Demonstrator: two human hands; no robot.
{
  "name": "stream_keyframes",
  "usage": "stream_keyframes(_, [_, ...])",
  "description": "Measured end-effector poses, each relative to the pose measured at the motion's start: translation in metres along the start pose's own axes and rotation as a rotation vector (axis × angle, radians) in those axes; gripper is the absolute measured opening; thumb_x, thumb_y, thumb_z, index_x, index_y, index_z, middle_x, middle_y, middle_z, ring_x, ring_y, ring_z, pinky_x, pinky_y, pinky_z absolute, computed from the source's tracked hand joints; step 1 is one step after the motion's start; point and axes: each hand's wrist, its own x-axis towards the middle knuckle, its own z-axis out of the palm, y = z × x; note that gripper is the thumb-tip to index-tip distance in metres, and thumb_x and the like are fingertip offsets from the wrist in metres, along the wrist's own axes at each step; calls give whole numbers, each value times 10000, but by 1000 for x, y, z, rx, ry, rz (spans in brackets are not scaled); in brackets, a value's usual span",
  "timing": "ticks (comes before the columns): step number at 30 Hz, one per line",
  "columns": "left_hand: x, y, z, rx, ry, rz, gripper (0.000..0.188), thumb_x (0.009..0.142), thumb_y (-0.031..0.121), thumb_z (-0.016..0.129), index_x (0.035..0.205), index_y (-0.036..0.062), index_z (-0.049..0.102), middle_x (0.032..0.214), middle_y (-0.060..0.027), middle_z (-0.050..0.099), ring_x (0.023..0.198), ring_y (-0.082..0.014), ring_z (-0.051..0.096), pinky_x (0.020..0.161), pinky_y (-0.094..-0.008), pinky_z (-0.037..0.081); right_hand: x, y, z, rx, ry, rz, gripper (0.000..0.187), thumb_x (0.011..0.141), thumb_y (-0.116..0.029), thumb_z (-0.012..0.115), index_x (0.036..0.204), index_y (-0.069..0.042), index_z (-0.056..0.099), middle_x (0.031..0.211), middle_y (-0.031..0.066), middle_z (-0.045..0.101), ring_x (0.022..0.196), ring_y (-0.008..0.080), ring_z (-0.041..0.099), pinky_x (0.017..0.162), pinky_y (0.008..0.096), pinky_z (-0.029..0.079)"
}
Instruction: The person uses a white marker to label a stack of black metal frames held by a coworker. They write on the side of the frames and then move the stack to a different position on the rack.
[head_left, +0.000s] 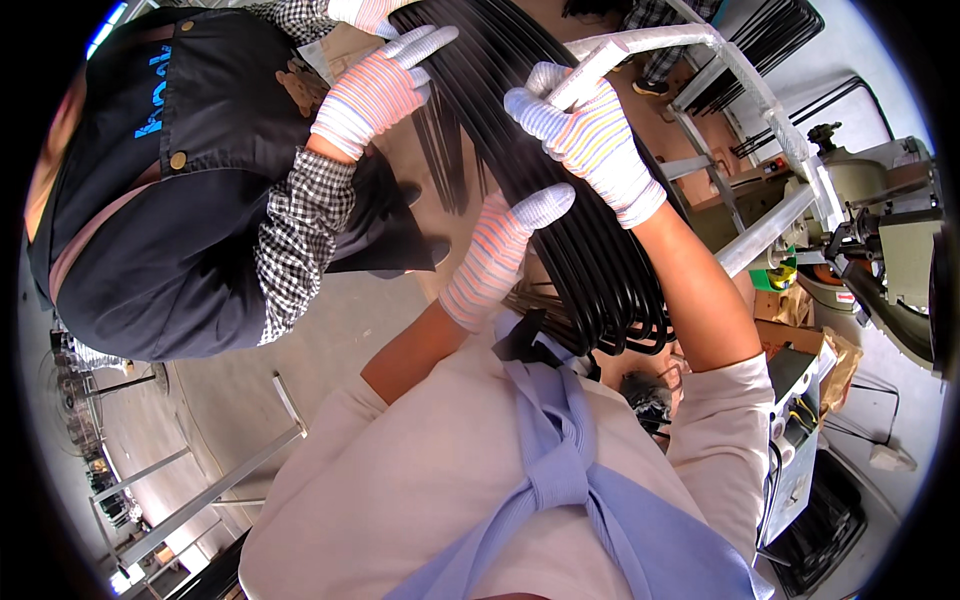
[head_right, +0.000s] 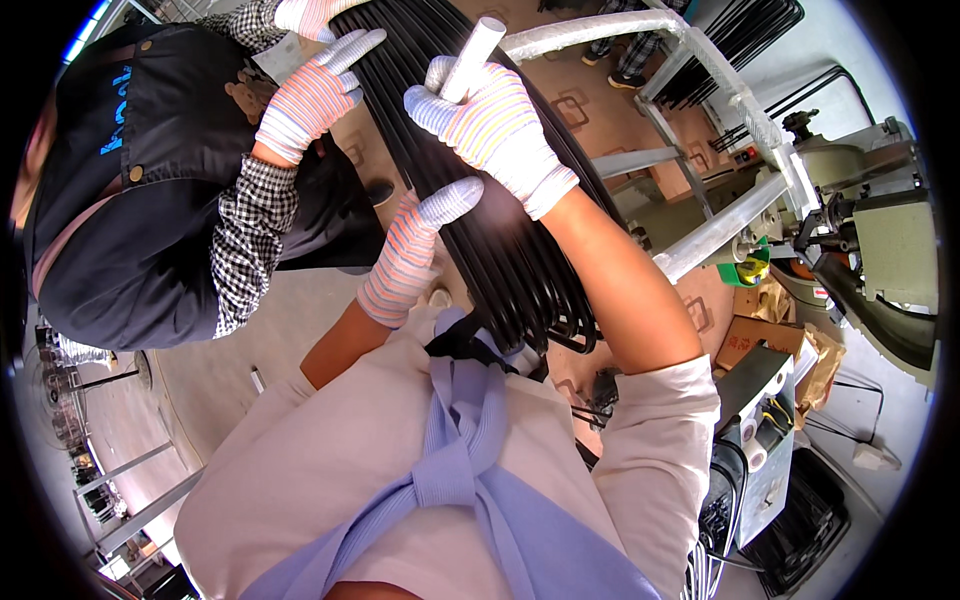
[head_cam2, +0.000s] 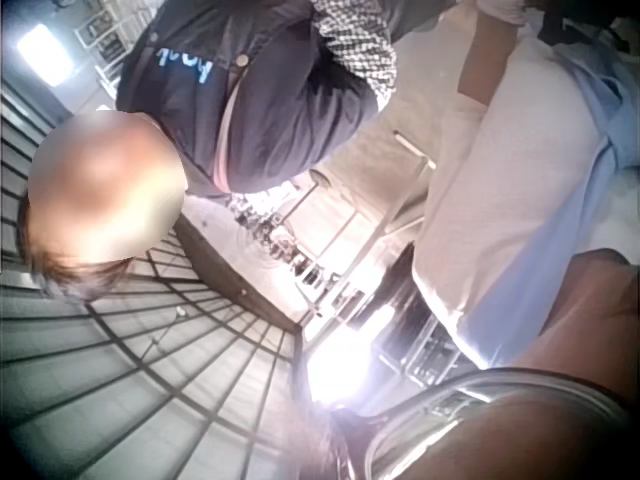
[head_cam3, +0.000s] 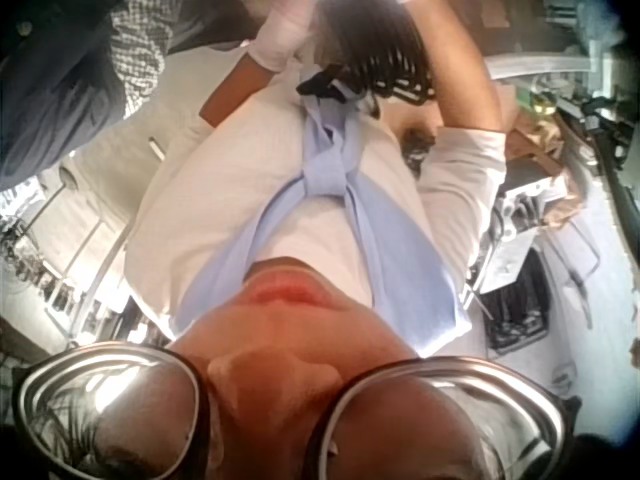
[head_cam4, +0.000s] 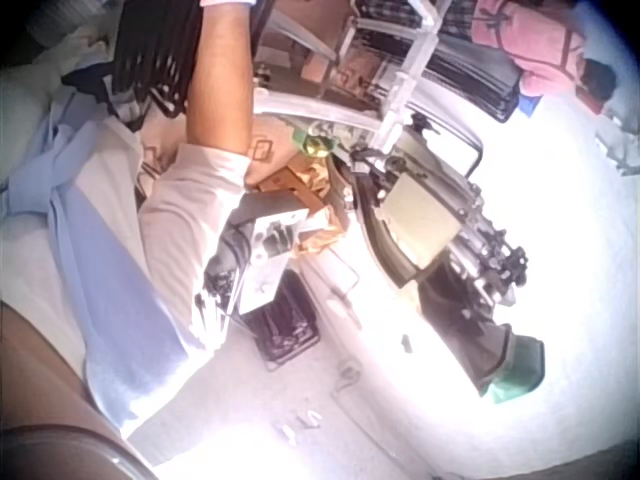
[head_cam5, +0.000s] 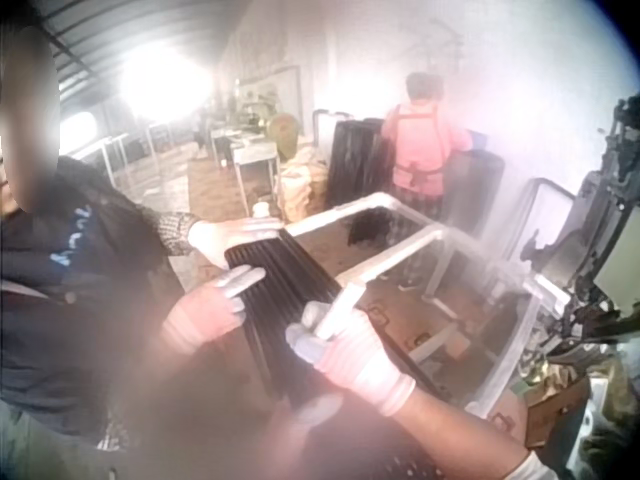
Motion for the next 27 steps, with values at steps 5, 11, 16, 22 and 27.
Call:
stream_keyframes(5, [2,-5,-2,10,27,29,333,804,149,614,1115,46,555,1040,-30,591,951,-137,571,848,-276,453,-3,2,0,43,-26,7,104,743,-124,646,753,-22,632,593,-18,507,527,46,470,484,212,357])
stream_keyframes(11, [4,-6,-6,12,33,15,320,799,129,615,1103,45,563,1023,-25,596,937,-133,574,842,-274,457,-1,3,1,-40,8,-34,103,735,-133,665,759,-39,631,601,-27,514,541,42,475,498,211,357])
stream_keyframes(16, [3,-4,-7,-8,44,-1,313,788,106,623,1091,44,569,1009,-25,603,928,-135,580,840,-273,460,0,2,2,26,-12,32,113,729,-140,686,751,-52,618,609,-41,517,547,31,462,494,208,350])
stream_keyframes(22, [4,-4,-10,-5,51,-34,310,788,105,624,1086,43,570,1015,-26,602,938,-136,577,849,-276,456,0,0,5,35,-4,12,131,731,-150,691,734,-53,603,571,-50,491,516,29,438,476,210,330])
stream_keyframes(27, [1,3,-9,156,8,81,294,820,132,589,1096,34,562,1048,-41,591,973,-144,568,876,-286,442,1,-3,6,21,-1,13,144,738,-149,684,702,-57,579,533,-58,458,475,32,406,452,213,309])
